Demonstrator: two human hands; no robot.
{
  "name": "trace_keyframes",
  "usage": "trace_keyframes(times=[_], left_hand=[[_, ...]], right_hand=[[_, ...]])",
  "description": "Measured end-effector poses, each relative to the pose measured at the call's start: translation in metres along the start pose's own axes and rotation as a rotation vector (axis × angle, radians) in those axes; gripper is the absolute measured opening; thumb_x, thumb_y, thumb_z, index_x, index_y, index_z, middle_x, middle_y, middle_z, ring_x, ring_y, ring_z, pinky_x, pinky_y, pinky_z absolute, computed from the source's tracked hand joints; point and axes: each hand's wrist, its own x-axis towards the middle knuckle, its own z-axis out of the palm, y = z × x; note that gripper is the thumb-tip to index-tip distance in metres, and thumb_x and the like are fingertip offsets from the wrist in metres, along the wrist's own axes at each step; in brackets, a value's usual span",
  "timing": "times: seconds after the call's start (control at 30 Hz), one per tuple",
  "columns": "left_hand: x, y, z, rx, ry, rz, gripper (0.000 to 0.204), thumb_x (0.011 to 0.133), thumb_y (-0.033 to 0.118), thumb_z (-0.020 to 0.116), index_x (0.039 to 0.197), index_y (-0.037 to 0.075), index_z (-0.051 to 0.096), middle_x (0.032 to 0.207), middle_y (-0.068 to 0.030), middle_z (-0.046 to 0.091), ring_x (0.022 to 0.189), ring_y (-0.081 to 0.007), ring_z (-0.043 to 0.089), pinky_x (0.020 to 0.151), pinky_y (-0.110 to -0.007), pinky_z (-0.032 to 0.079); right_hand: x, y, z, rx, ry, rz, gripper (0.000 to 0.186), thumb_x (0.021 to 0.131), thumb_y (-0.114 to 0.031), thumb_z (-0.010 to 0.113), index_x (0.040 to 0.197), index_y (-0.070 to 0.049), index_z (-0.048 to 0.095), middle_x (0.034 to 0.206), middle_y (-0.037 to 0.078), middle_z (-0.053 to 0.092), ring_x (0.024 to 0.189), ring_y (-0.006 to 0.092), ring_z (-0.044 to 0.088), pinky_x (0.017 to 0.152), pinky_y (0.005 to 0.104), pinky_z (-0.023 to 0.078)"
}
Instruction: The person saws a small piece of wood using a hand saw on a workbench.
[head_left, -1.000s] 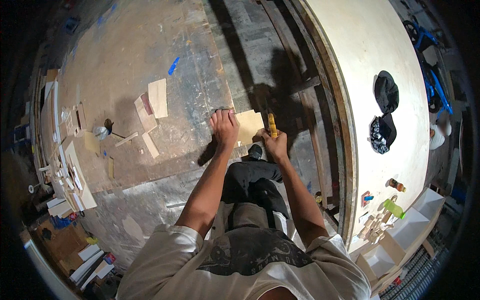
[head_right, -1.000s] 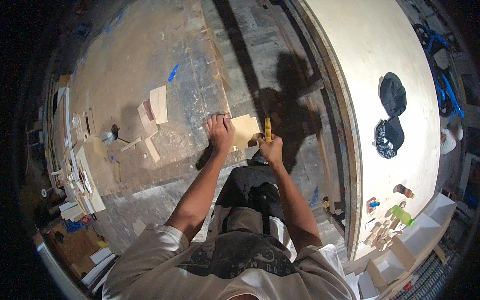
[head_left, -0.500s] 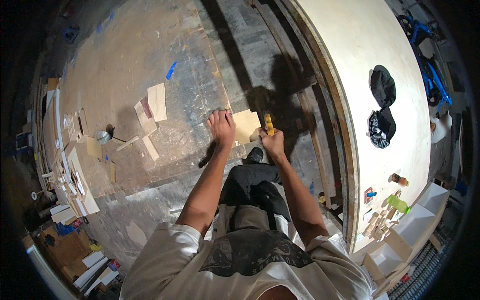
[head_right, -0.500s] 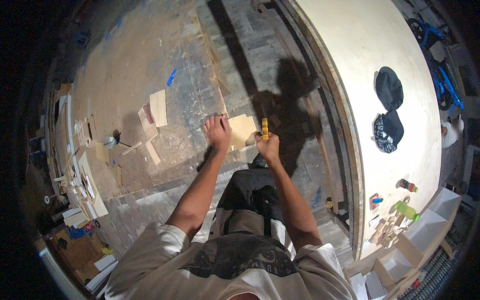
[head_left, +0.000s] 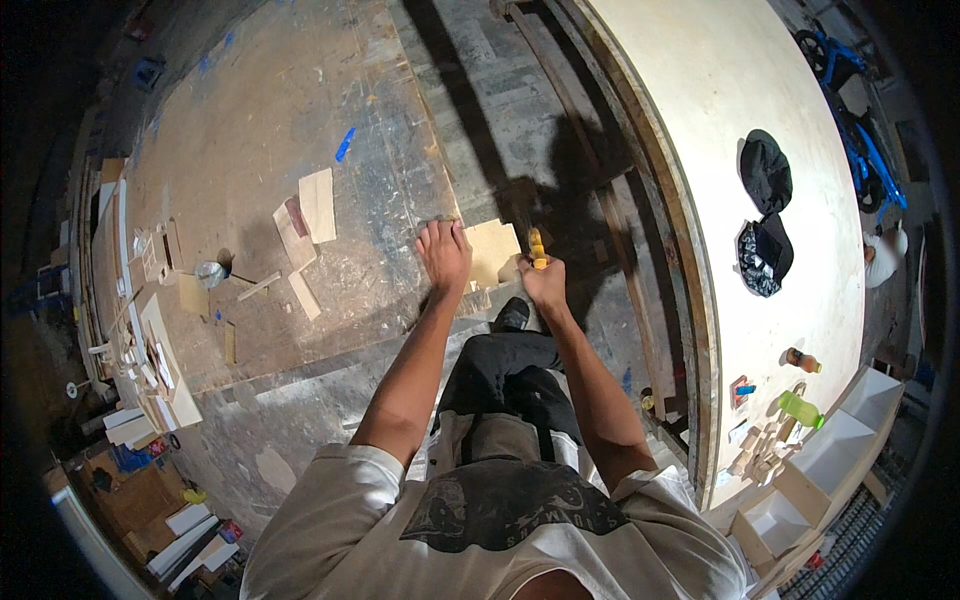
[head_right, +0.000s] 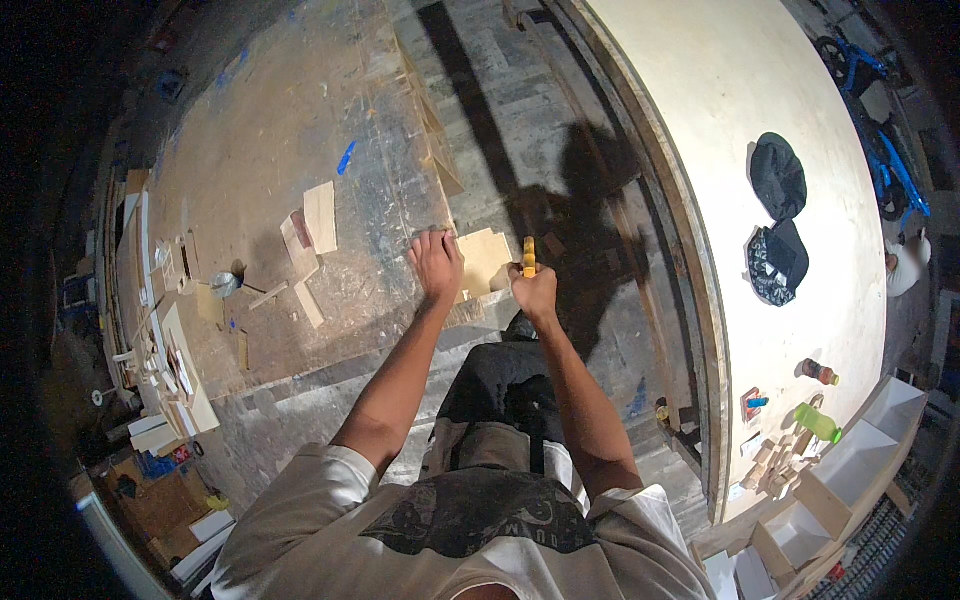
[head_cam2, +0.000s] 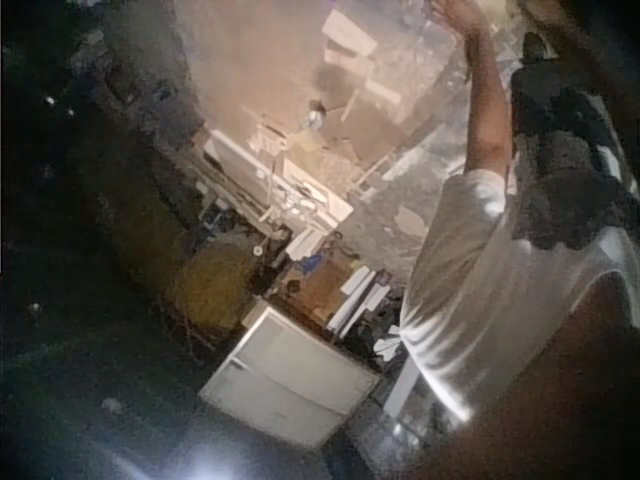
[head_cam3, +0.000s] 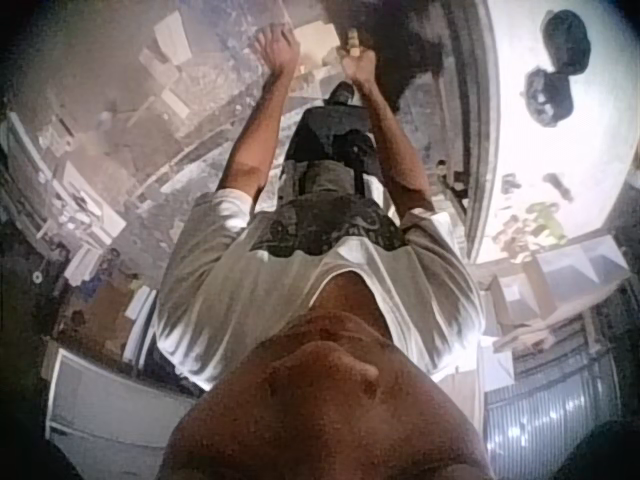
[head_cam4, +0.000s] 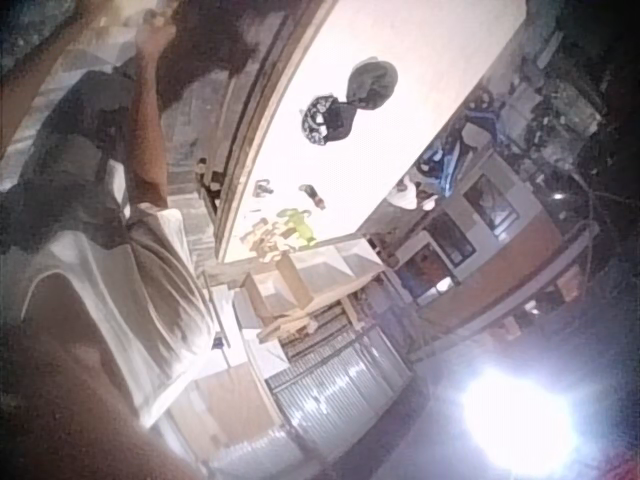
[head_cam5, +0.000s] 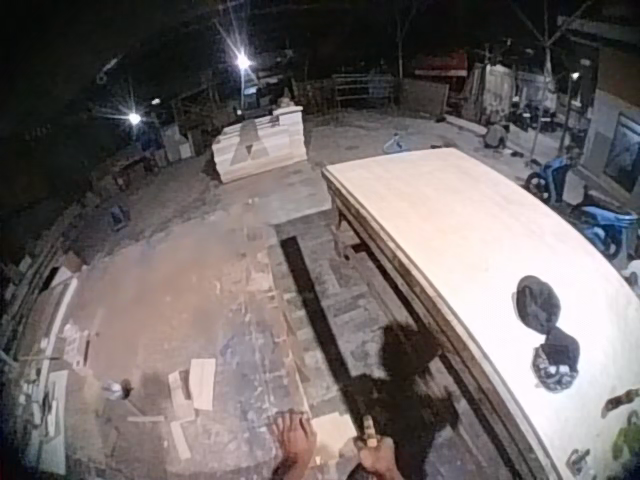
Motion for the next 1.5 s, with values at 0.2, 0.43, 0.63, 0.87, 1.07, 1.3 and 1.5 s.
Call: trace_keyframes(times=[0.2,0.43,0.63,0.87,1.07,1.3,1.5], left_hand=[[-0.001,-0.002,0.002,-0.068,-0.027,-0.05,0.011,0.091,0.017,0.053,0.094,0.009,0.06,0.094,-0.0112,0.057,0.095,-0.0307,0.051,0.084,-0.043,0.035],[0.001,-0.004,0.004,-0.131,0.047,-0.005,0.012,0.092,0.019,0.053,0.091,0.009,0.059,0.09,-0.0114,0.057,0.091,-0.0317,0.052,0.082,-0.043,0.036],[0.0,-0.01,0.008,-0.203,0.106,0.059,0.013,0.091,0.02,0.058,0.085,0.007,0.058,0.084,-0.0124,0.055,0.086,-0.0324,0.052,0.077,-0.043,0.037],[-0.001,-0.014,0.009,-0.223,0.061,0.045,0.013,0.092,0.017,0.054,0.088,0.005,0.057,0.086,-0.013,0.055,0.086,-0.034,0.051,0.078,-0.045,0.037],[-0.001,-0.018,0.012,-0.192,0.053,0.057,0.012,0.092,0.016,0.055,0.087,0.006,0.053,0.087,-0.0132,0.053,0.085,-0.0343,0.051,0.074,-0.047,0.037],[-0.004,-0.023,0.018,-0.15,0.031,0.034,0.014,0.092,0.019,0.055,0.088,0.005,0.055,0.086,-0.0143,0.052,0.084,-0.0347,0.049,0.077,-0.046,0.037],[-0.001,-0.019,0.012,-0.162,0.03,0.045,0.013,0.091,0.016,0.055,0.084,0.005,0.054,0.086,-0.0143,0.052,0.085,-0.0347,0.05,0.073,-0.046,0.038]], right_hand=[[-0.005,-0.008,-0.01,-0.048,0.093,-0.03,0.034,0.085,-0.026,0.066,0.079,0.007,0.064,0.065,0.018,0.063,0.061,0.0197,0.062,0.06,0.0358,0.047],[-0.04,-0.054,-0.047,-0.133,0.043,-0.129,0.04,0.091,-0.031,0.062,0.074,0.005,0.06,0.054,0.012,0.053,0.051,0.0131,0.047,0.05,0.0339,0.04],[-0.103,-0.118,-0.053,0.164,-0.234,-0.067,0.025,0.092,-0.02,0.061,0.081,0.002,0.06,0.061,0.001,0.051,0.057,0.008,0.046,0.051,0.0289,0.039],[-0.114,-0.116,-0.018,0.155,-0.22,-0.243,0.022,0.088,-0.013,0.059,0.075,0.004,0.059,0.059,0.009,0.056,0.055,0.0113,0.052,0.051,0.0308,0.041],[-0.113,-0.112,-0.013,0.167,-0.21,-0.22,0.023,0.089,-0.013,0.059,0.075,0.005,0.059,0.058,0.007,0.054,0.055,0.0102,0.05,0.051,0.0307,0.04],[-0.114,-0.117,-0.009,0.169,-0.242,-0.198,0.024,0.089,-0.013,0.058,0.074,0.006,0.058,0.058,0.007,0.054,0.055,0.0105,0.05,0.05,0.0311,0.04],[-0.112,-0.117,-0.007,0.136,-0.227,-0.234,0.025,0.089,-0.013,0.058,0.074,0.006,0.058,0.058,0.008,0.055,0.055,0.0117,0.052,0.05,0.0316,0.039]])
